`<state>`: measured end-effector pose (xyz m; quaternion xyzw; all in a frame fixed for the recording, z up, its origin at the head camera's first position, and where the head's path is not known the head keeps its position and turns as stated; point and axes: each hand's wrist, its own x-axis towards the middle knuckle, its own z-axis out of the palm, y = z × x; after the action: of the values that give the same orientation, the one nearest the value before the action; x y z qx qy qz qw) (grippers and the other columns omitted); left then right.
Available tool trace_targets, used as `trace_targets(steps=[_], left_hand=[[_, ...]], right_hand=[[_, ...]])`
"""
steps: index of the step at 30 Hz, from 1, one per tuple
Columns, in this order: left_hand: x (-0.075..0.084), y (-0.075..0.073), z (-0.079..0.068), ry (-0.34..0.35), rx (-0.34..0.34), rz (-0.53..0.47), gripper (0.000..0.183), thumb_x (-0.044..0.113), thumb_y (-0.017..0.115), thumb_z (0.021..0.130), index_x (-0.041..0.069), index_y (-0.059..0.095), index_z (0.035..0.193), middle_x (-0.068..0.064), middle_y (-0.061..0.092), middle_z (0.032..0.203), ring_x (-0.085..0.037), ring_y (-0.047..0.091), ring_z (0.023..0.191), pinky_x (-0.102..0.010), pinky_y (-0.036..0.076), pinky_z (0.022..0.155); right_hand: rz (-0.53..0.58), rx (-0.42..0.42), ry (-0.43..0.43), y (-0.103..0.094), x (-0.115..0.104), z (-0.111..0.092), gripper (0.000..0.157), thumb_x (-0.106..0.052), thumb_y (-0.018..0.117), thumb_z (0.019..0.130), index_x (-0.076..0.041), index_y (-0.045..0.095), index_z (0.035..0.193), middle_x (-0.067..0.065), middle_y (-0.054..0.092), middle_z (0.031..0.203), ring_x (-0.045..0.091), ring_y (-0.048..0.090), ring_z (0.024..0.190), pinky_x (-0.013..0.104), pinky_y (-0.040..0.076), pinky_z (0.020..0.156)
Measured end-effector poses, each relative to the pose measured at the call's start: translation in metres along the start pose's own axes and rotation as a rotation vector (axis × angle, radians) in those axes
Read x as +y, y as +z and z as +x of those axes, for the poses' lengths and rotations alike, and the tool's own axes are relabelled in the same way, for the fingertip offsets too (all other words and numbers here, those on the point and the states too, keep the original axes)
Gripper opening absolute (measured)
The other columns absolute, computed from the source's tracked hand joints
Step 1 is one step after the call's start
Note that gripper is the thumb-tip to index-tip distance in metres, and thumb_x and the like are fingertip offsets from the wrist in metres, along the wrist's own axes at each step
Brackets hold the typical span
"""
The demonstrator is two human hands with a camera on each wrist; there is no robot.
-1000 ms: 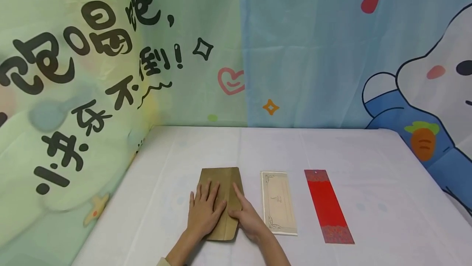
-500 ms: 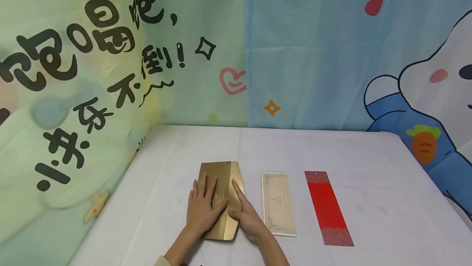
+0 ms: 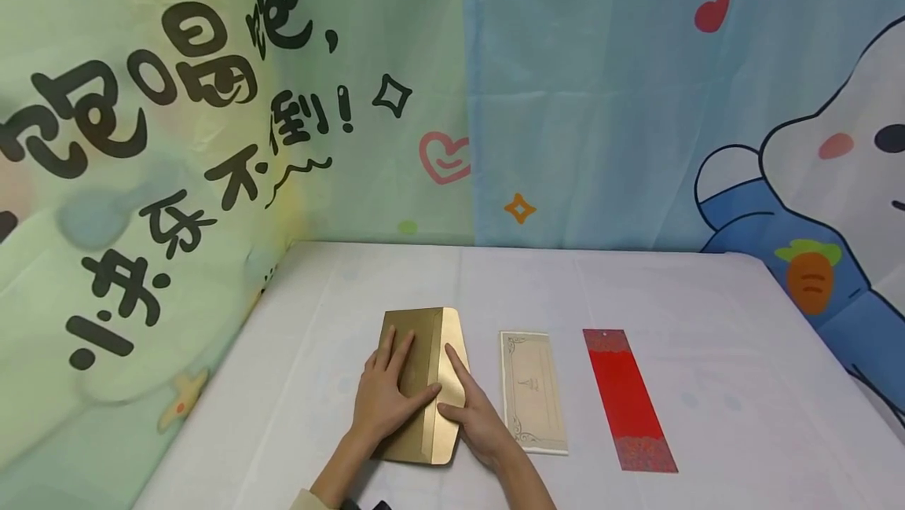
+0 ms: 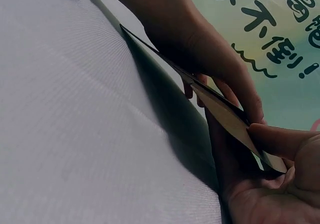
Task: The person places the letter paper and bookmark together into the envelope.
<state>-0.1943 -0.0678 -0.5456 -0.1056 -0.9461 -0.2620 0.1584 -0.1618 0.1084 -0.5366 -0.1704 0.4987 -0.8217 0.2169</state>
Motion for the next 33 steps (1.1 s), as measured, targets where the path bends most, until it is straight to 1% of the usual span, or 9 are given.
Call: trace_targets(steps=[8,12,16,18,20,23,25,27,33], left_hand=[[0.0005,0.0,-0.0023,0.011,-0.007,-0.021,0.087,0.072,0.05,0.073,0.028,0.03,0.145,-0.005,0.019,0.152,-0.04,0.035,0.124,-0.062,0.036,0.087],[0.0005,-0.0005,-0.0027,0.013,-0.007,-0.015,0.086,0.07,0.051,0.075,0.026,0.031,0.145,-0.004,0.021,0.152,-0.04,0.037,0.123,-0.061,0.037,0.087],[0.0006,-0.0014,-0.0027,0.018,0.008,-0.012,0.085,0.065,0.055,0.075,0.02,0.035,0.143,-0.007,0.025,0.15,-0.04,0.037,0.122,-0.057,0.038,0.087],[0.0009,-0.0022,-0.0027,0.02,0.023,-0.018,0.083,0.062,0.058,0.074,0.017,0.038,0.142,-0.008,0.027,0.149,-0.041,0.037,0.122,-0.055,0.039,0.087],[0.0014,-0.0033,-0.0026,0.02,0.04,-0.03,0.082,0.058,0.061,0.072,0.016,0.04,0.14,-0.009,0.03,0.147,-0.042,0.038,0.121,-0.054,0.04,0.087],[0.0025,-0.005,-0.002,0.017,0.06,-0.049,0.081,0.054,0.064,0.07,0.016,0.043,0.138,-0.009,0.032,0.146,-0.044,0.04,0.118,-0.054,0.041,0.086],[0.0031,-0.0058,-0.0015,0.014,0.068,-0.051,0.081,0.053,0.064,0.069,0.016,0.043,0.138,-0.009,0.032,0.146,-0.044,0.042,0.116,-0.054,0.042,0.084],[0.0034,-0.0062,-0.0009,0.009,0.067,-0.042,0.081,0.053,0.064,0.068,0.017,0.043,0.138,-0.009,0.032,0.146,-0.044,0.043,0.115,-0.053,0.043,0.082],[0.0037,-0.0077,0.0008,0.007,0.061,0.028,0.086,0.056,0.063,0.068,0.019,0.039,0.141,-0.01,0.029,0.147,-0.04,0.044,0.115,-0.052,0.044,0.08]], right_hand=[[-0.001,-0.038,-0.038,-0.0007,0.0008,-0.0007,0.082,0.01,0.04,0.09,-0.026,-0.005,0.149,0.019,-0.009,0.151,0.035,0.041,0.122,0.049,0.041,0.09],[-0.006,-0.033,-0.039,-0.0005,0.0014,-0.0009,0.082,0.009,0.04,0.091,-0.027,-0.004,0.149,0.018,-0.008,0.152,0.032,0.044,0.121,0.048,0.042,0.089],[-0.068,0.007,-0.027,-0.0004,0.0036,-0.0009,0.083,0.009,0.042,0.09,-0.027,-0.003,0.149,0.016,-0.006,0.152,0.039,0.041,0.122,0.049,0.042,0.089],[-0.178,0.072,-0.027,0.0005,0.0042,-0.0006,0.085,0.009,0.046,0.087,-0.026,0.001,0.15,0.014,-0.006,0.153,0.039,0.028,0.13,0.048,0.034,0.097],[-0.288,0.147,-0.02,0.0022,0.0042,-0.0002,0.086,0.01,0.049,0.084,-0.026,0.006,0.15,0.012,-0.003,0.153,0.035,0.014,0.136,0.047,0.022,0.104],[-0.408,0.233,-0.004,0.0049,0.0036,0.0002,0.087,0.01,0.052,0.08,-0.027,0.013,0.149,0.008,-0.001,0.154,0.028,-0.003,0.138,0.044,0.005,0.108],[-0.413,0.241,0.001,0.0057,0.0033,0.0001,0.087,0.011,0.051,0.08,-0.027,0.014,0.149,0.006,0.001,0.154,0.028,-0.003,0.138,0.045,0.004,0.108],[-0.41,0.238,0.006,0.0056,0.0031,0.0,0.087,0.011,0.051,0.081,-0.029,0.014,0.149,0.005,0.002,0.154,0.027,-0.001,0.138,0.045,0.006,0.108],[-0.395,0.214,-0.005,0.0036,0.004,0.0009,0.088,0.012,0.051,0.081,-0.032,0.016,0.148,0.004,0.007,0.154,0.025,0.008,0.137,0.043,0.013,0.107]])
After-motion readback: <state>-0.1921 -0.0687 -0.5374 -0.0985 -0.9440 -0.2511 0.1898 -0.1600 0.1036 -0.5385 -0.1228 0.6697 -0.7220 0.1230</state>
